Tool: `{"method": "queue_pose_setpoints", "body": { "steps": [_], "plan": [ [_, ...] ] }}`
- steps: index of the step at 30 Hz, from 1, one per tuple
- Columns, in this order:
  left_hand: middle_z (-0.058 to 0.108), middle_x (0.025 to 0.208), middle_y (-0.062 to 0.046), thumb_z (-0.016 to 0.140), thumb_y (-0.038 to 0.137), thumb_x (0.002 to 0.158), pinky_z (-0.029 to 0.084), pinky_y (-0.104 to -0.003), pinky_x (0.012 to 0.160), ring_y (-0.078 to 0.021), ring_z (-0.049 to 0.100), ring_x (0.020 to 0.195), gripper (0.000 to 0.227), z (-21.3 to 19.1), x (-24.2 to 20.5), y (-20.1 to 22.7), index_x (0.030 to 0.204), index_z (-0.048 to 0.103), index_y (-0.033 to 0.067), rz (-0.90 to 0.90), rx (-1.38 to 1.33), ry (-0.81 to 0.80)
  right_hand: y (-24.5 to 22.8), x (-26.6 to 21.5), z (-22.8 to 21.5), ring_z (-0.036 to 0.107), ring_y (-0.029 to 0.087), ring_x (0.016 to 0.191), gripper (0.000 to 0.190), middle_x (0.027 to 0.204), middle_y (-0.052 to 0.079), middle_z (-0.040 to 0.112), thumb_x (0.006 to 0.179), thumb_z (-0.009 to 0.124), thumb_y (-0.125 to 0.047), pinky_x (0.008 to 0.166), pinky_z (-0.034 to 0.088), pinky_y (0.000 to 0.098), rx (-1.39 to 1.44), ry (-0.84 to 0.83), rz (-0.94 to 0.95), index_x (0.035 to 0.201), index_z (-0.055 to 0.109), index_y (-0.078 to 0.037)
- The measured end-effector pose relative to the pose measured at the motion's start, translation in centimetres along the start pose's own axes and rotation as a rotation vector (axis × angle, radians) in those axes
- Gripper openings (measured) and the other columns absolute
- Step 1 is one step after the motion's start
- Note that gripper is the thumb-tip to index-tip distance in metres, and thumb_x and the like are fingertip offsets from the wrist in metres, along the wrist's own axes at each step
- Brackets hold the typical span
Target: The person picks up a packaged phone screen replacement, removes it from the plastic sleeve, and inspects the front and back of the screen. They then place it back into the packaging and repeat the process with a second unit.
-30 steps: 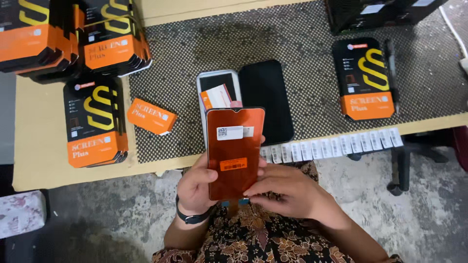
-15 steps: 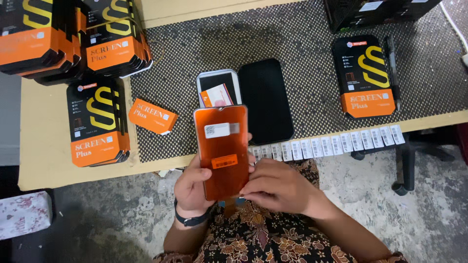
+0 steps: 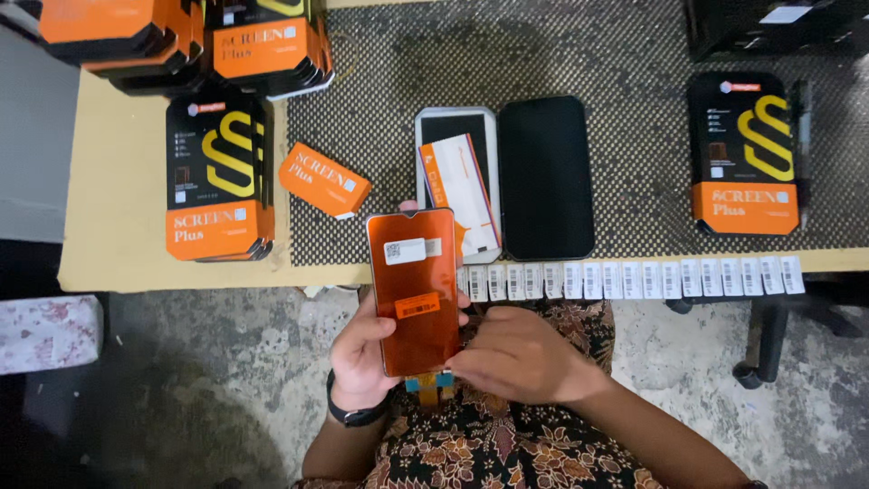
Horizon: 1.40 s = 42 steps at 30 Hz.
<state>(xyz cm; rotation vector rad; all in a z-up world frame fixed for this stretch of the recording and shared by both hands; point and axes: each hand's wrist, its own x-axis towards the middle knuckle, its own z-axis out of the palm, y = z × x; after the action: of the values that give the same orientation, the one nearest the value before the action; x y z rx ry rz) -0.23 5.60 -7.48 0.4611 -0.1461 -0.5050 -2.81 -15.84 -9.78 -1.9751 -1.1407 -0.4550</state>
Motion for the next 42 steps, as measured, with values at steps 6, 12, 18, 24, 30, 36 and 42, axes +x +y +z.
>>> {"method": "queue_pose_setpoints", "body": {
  "steps": [6, 12, 18, 24, 30, 36, 42],
  "plan": [
    [0.054, 0.131, -0.046, 0.053, 0.016, 0.090, 0.058, -0.059, 0.091, -0.0548, 0.061, 0.115, 0.064, -1.3, -0.5, -0.7, 0.148, 0.039, -0.0062, -0.047, 0.034, 0.020, 0.2, -0.4, -0.1, 0.046, 0.007, 0.052, 0.008, 0.067, -0.002, 0.061, 0.101, 0.064, -0.008, 0.053, 0.034, 0.0226, 0.029, 0.002, 0.022, 0.104, 0.064, -0.015],
    [0.052, 0.134, -0.044, 0.057, 0.011, 0.093, 0.058, -0.056, 0.095, -0.0508, 0.060, 0.118, 0.066, -1.5, -0.1, -1.0, 0.151, 0.034, -0.0092, -0.088, -0.113, -0.055, -0.2, 0.7, -1.3, 0.050, 0.014, 0.055, 0.003, 0.076, 0.003, 0.067, 0.102, 0.063, -0.012, 0.054, 0.035, 0.0294, 0.073, -0.039, 0.035, 0.105, 0.062, -0.011],
    [0.054, 0.134, -0.042, 0.061, 0.012, 0.091, 0.059, -0.053, 0.092, -0.0477, 0.064, 0.114, 0.066, -1.1, 0.3, -1.2, 0.148, 0.038, -0.0102, -0.075, -0.071, -0.042, -0.1, 0.3, -1.2, 0.048, 0.012, 0.055, 0.003, 0.073, 0.001, 0.061, 0.104, 0.060, -0.012, 0.054, 0.037, 0.0276, 0.075, -0.028, 0.028, 0.106, 0.062, -0.012],
    [0.046, 0.147, -0.037, 0.063, 0.010, 0.087, 0.056, -0.060, 0.094, -0.0518, 0.060, 0.119, 0.070, -0.9, 0.3, -1.3, 0.149, 0.036, -0.0080, -0.049, -0.034, -0.007, -0.5, 1.3, -2.0, 0.052, 0.018, 0.058, 0.002, 0.080, 0.003, 0.067, 0.102, 0.060, -0.011, 0.057, 0.039, 0.0334, 0.114, -0.065, 0.058, 0.103, 0.062, -0.010],
    [0.046, 0.149, -0.035, 0.066, 0.019, 0.095, 0.057, -0.057, 0.096, -0.0472, 0.062, 0.117, 0.065, -0.5, 0.8, -1.3, 0.148, 0.039, -0.0066, -0.036, -0.013, -0.080, -0.4, 0.2, -1.2, 0.048, 0.011, 0.054, 0.005, 0.069, -0.002, 0.063, 0.103, 0.058, -0.013, 0.057, 0.041, 0.0273, 0.078, -0.011, 0.096, 0.102, 0.063, -0.014],
    [0.061, 0.134, -0.031, 0.060, 0.035, 0.105, 0.059, -0.048, 0.104, -0.0388, 0.065, 0.123, 0.063, 0.7, 0.9, -1.5, 0.150, 0.040, -0.0063, -0.022, -0.008, -0.186, -0.7, 0.8, -3.4, 0.051, 0.015, 0.054, 0.010, 0.068, -0.003, 0.061, 0.101, 0.055, -0.022, 0.054, 0.038, 0.0324, 0.084, -0.052, 0.220, 0.095, 0.063, -0.021],
    [0.062, 0.138, -0.020, 0.038, 0.052, 0.113, 0.056, -0.045, 0.114, -0.0304, 0.065, 0.125, 0.063, 4.4, 1.8, -0.6, 0.148, 0.045, 0.0008, 0.041, 0.312, -0.324, -0.7, 0.9, -7.4, 0.057, 0.005, 0.057, 0.021, 0.064, -0.010, 0.061, 0.101, 0.056, -0.016, 0.060, 0.047, 0.0235, 0.073, 0.057, 0.205, 0.118, 0.060, -0.028]
  ]
}}
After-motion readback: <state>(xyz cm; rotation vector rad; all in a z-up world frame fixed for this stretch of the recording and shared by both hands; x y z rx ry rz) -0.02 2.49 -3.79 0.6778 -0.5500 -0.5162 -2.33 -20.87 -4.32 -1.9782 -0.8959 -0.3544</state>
